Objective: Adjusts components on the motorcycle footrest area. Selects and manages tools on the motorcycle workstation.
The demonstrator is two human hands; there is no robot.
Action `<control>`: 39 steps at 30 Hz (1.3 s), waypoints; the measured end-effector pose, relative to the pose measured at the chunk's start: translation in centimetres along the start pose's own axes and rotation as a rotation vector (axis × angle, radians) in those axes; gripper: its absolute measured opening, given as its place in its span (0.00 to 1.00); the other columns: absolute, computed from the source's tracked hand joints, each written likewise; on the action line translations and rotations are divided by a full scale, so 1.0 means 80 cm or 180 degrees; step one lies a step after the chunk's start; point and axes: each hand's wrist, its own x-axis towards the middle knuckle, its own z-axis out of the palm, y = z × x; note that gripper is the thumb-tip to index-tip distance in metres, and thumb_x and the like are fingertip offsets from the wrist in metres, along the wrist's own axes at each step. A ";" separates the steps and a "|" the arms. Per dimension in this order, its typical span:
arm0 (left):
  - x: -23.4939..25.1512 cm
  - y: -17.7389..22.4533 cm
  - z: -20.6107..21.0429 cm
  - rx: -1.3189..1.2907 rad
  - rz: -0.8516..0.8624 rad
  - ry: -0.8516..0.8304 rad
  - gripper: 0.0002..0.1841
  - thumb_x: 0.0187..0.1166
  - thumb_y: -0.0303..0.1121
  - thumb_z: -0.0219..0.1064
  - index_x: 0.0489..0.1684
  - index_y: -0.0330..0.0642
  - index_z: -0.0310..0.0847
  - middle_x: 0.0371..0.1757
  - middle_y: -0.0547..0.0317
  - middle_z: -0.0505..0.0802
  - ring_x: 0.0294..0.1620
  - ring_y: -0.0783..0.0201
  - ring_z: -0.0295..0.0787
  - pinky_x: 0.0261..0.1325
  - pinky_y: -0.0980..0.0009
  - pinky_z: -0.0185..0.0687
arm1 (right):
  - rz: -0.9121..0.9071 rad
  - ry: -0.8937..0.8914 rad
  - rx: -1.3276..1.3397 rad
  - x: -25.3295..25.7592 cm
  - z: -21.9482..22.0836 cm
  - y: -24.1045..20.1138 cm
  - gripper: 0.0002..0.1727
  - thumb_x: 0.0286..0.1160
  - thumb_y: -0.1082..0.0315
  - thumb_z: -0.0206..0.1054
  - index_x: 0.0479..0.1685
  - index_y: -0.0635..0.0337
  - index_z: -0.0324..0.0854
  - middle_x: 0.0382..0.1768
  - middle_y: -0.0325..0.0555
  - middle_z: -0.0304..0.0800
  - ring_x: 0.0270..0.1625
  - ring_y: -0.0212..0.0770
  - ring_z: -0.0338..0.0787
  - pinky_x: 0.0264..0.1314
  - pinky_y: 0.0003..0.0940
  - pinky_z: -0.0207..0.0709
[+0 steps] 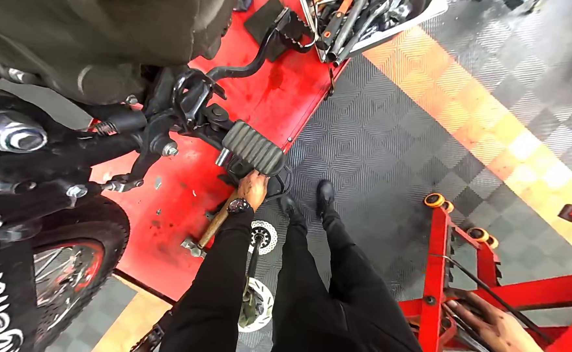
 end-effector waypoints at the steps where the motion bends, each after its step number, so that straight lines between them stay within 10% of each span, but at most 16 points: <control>1: 0.001 0.000 0.000 0.0050 -0.0001 -0.0069 0.17 0.90 0.43 0.57 0.60 0.47 0.89 0.63 0.49 0.90 0.59 0.49 0.92 0.64 0.49 0.87 | 0.0017 0.0012 0.0006 -0.001 -0.002 -0.004 0.24 0.84 0.52 0.66 0.72 0.56 0.80 0.51 0.49 0.95 0.48 0.43 0.95 0.56 0.48 0.88; 12: -0.005 -0.003 -0.027 0.0347 -0.0509 -0.0443 0.22 0.87 0.46 0.54 0.60 0.38 0.85 0.67 0.43 0.89 0.56 0.43 0.93 0.58 0.42 0.87 | 0.0107 -0.0021 0.0024 0.000 -0.003 0.000 0.25 0.84 0.52 0.66 0.73 0.56 0.80 0.50 0.51 0.95 0.46 0.45 0.95 0.53 0.49 0.88; 16: -0.004 -0.006 -0.012 0.0211 -0.0231 0.0109 0.20 0.88 0.44 0.55 0.60 0.37 0.86 0.66 0.41 0.87 0.53 0.44 0.94 0.55 0.47 0.90 | 0.0041 -0.0032 -0.0007 0.002 0.001 -0.001 0.25 0.84 0.52 0.66 0.74 0.56 0.79 0.51 0.52 0.94 0.48 0.46 0.95 0.56 0.50 0.88; 31: 0.017 -0.011 -0.027 0.0548 0.0299 -0.0625 0.20 0.91 0.39 0.51 0.68 0.37 0.81 0.69 0.40 0.86 0.63 0.41 0.89 0.62 0.44 0.86 | -0.0041 0.0038 -0.0447 0.045 0.008 -0.031 0.24 0.82 0.49 0.66 0.70 0.51 0.82 0.47 0.47 0.95 0.44 0.46 0.95 0.52 0.54 0.88; 39: -0.009 -0.006 -0.030 0.0070 -0.0305 -0.0200 0.20 0.88 0.43 0.55 0.63 0.42 0.87 0.64 0.45 0.90 0.54 0.44 0.93 0.56 0.44 0.88 | -0.1854 0.0770 -0.1351 0.194 0.104 -0.312 0.13 0.79 0.55 0.70 0.54 0.49 0.90 0.45 0.46 0.93 0.46 0.50 0.93 0.48 0.61 0.87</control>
